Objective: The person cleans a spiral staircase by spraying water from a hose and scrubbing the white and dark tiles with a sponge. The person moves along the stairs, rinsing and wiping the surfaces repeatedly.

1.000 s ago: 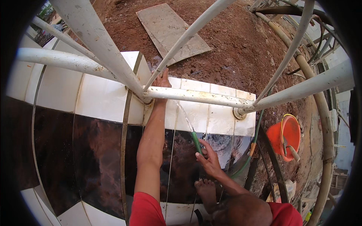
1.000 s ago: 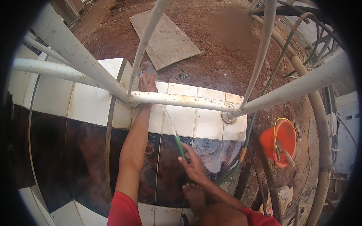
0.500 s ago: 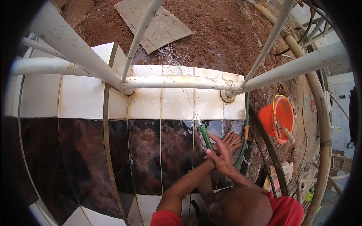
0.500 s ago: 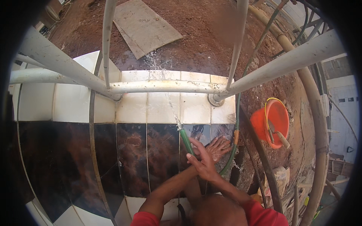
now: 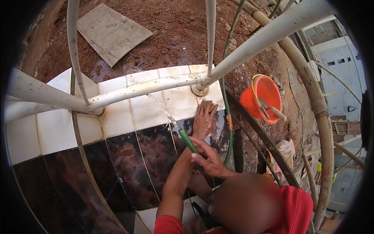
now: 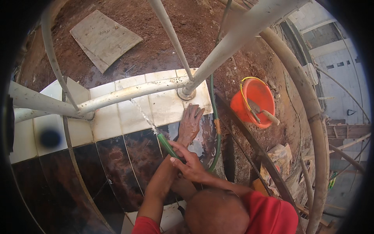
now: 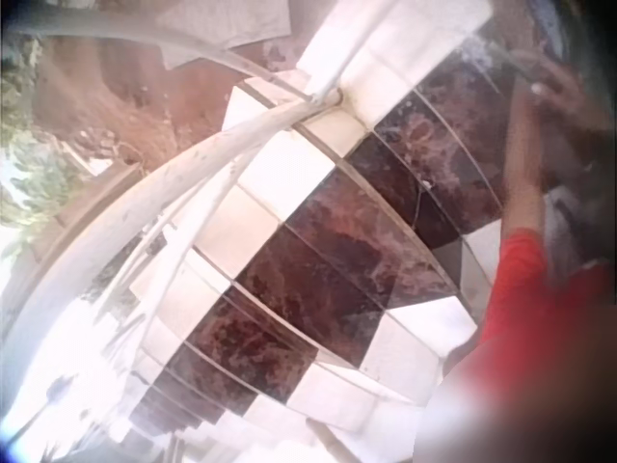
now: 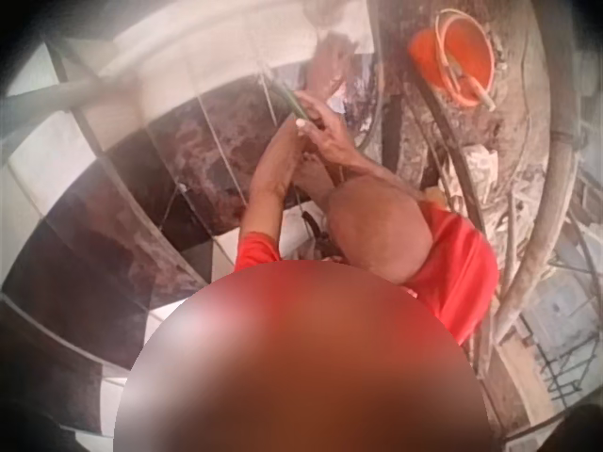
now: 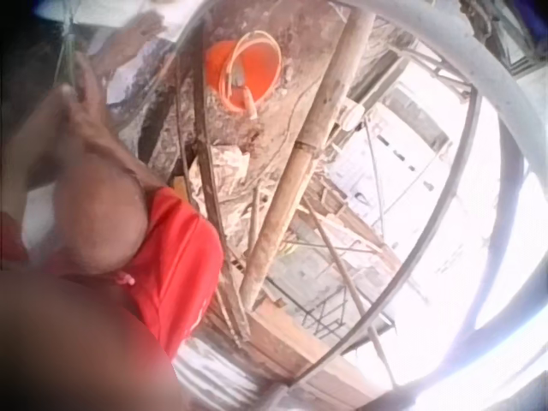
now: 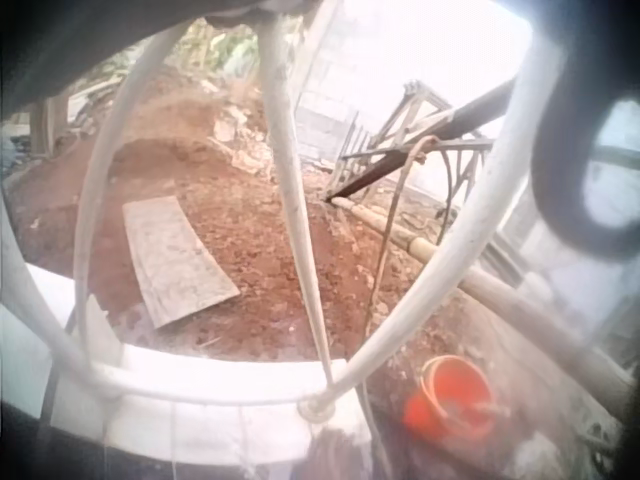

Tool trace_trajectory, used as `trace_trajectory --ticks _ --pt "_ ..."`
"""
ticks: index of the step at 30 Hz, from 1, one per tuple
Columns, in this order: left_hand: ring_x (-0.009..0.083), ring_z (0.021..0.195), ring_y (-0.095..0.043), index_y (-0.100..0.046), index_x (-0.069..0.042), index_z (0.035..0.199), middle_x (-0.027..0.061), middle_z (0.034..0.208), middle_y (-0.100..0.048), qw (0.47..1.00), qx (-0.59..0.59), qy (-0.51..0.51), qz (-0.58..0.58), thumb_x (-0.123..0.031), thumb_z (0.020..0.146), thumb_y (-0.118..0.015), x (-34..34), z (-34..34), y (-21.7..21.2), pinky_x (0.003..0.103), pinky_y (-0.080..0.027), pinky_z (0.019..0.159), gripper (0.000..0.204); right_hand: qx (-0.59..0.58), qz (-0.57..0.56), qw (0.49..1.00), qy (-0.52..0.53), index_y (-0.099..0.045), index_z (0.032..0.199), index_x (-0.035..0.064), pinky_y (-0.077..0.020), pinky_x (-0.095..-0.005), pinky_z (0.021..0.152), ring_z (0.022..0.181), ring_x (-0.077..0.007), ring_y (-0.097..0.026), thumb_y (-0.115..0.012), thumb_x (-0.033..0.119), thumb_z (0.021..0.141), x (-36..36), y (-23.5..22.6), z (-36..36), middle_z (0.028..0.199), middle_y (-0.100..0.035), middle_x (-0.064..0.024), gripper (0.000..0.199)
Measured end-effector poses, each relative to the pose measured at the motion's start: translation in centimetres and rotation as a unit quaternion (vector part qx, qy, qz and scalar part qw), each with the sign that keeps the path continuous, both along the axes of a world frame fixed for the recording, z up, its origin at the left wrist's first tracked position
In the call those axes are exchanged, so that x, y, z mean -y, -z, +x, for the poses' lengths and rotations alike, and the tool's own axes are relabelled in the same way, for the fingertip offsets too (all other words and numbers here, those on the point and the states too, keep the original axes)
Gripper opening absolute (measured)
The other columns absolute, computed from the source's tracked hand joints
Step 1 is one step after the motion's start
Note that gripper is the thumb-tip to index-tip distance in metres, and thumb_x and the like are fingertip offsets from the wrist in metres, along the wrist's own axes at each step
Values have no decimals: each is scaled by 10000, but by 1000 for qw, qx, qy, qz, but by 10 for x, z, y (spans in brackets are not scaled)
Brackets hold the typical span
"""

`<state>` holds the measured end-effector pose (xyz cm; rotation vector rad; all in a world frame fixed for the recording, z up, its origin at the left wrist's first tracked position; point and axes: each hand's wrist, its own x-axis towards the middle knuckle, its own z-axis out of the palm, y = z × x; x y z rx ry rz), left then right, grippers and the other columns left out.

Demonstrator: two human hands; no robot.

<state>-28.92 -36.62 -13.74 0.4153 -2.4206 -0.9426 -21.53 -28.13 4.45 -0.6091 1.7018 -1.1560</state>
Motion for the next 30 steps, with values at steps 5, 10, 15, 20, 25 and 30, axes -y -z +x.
trace_trajectory --ticks 5,10,15,20,25,30 --pt "395 1468 -408 -529 -143 1464 138 1493 -492 991 -20 121 55 -77 963 -544 -23 -67 -2 579 -330 1208 505 0 -32 996 84 -410 1574 47 -528 -273 675 737 -77 -565 -594 205 1058 -22 -8 -15 911 -632 -25 570" --pt "331 1484 -415 -546 -170 1477 97 1517 -520 997 40 63 -14 -149 998 -530 22 -22 7 585 -271 1236 480 84 62 959 263 -366 1572 107 -624 -370 608 489 -89 -469 -568 122 1041 -39 12 -28 729 -525 -23 568" --pt "292 1464 -447 -561 -187 1470 59 1540 -504 994 78 -44 -66 -103 965 -614 63 61 -8 634 -259 1220 514 129 44 935 328 -367 1561 106 -614 -356 617 493 -98 -486 -548 147 1061 -27 60 -49 776 -539 -23 534" --pt "287 1469 -440 -509 -191 1500 50 1552 -477 940 155 -291 -89 -82 949 -609 140 156 -28 679 -261 1182 571 73 26 952 296 -360 1565 114 -581 -332 570 519 -125 -556 -547 137 1063 -22 89 -43 826 -573 -59 537" --pt "341 1455 -442 -509 -155 1482 94 1512 -496 911 141 -377 -86 -73 941 -597 161 192 -25 684 -303 1137 553 37 -2 990 139 -369 1586 142 -530 -307 520 597 -132 -585 -571 157 1055 -23 90 -9 871 -605 -84 568" --pt "406 1442 -441 -553 -126 1437 127 1469 -524 960 86 -255 -81 -83 942 -581 88 108 -10 650 -317 1170 498 9 12 989 147 -379 1584 119 -520 -295 527 668 -130 -616 -563 154 1057 -29 71 -8 881 -608 -77 559"
